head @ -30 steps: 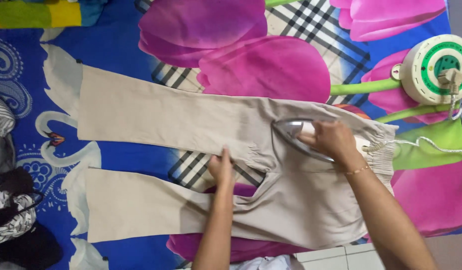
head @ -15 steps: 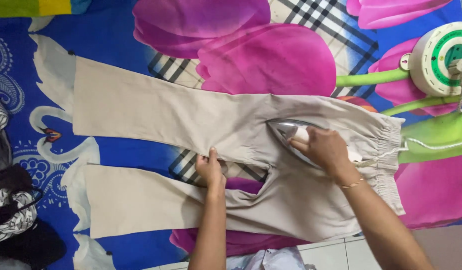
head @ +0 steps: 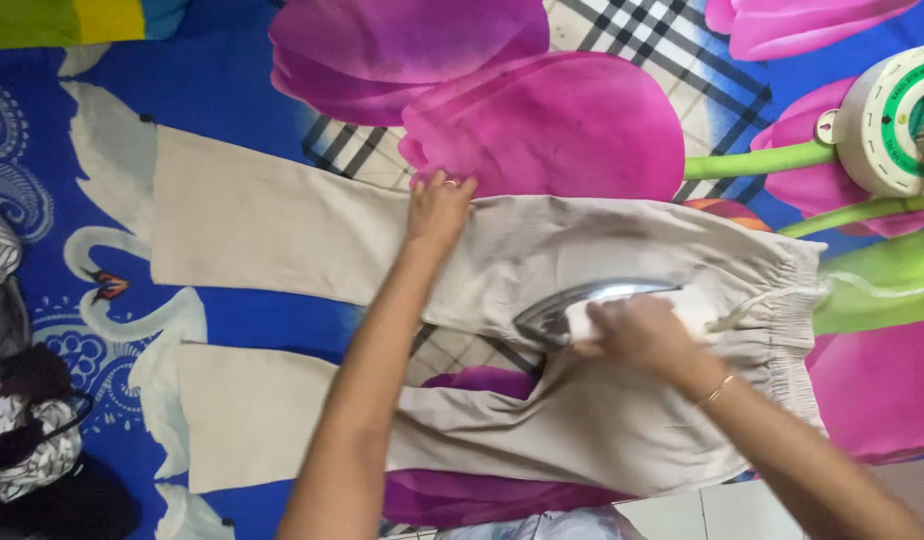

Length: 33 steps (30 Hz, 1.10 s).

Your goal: Ironing a pair of light-colored pants on a bed.

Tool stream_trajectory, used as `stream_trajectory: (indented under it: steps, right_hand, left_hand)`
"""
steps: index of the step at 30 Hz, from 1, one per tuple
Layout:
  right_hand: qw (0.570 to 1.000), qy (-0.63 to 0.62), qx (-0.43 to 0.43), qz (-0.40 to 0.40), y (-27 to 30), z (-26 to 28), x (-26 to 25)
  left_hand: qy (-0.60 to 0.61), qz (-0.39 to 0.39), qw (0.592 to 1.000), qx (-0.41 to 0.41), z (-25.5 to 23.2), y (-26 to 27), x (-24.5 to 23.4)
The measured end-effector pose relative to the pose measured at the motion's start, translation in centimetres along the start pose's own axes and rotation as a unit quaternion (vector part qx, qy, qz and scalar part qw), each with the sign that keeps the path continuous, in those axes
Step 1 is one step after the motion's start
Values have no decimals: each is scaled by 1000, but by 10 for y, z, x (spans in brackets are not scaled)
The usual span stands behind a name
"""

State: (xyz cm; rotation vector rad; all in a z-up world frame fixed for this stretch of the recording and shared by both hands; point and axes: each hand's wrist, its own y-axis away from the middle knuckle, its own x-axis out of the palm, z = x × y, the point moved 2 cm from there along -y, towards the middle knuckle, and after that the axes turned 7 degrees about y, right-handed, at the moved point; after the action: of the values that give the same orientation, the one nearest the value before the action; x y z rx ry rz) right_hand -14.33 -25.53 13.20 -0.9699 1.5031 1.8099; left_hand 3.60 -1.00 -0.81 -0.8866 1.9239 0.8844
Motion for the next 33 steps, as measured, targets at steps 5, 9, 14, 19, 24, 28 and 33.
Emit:
stream_trajectory:
  steps: [5,9,14,19,24,28,33]
  right_hand:
    - [995,-12,35,-96,-44,5,-9]
    - [993,-46,53,-96,-46,9,-7]
    - [997,-49,-16,-49,-24,34,-3]
    - [993,-40,37,-106,-40,23,-4]
    - [999,-25,-3,30,-4,42,5]
    - [1000,-16,12,-17,-8,37,22]
    - [998,-5,-68,-3,-6,33,2]
  left_hand:
    - [-18,31,999,-5,20,-15,-34]
    - [3,62,998,-5,29,-22,-31]
    - [33,52,998,0,34,-14,-24]
    - [-30,-211,971,109,6,53,-36]
    - [46,-5,952,302,13,142,-5]
    - [-21,-67,936,346,28,164,15]
    - [-92,-87,928,349,29,184,9]
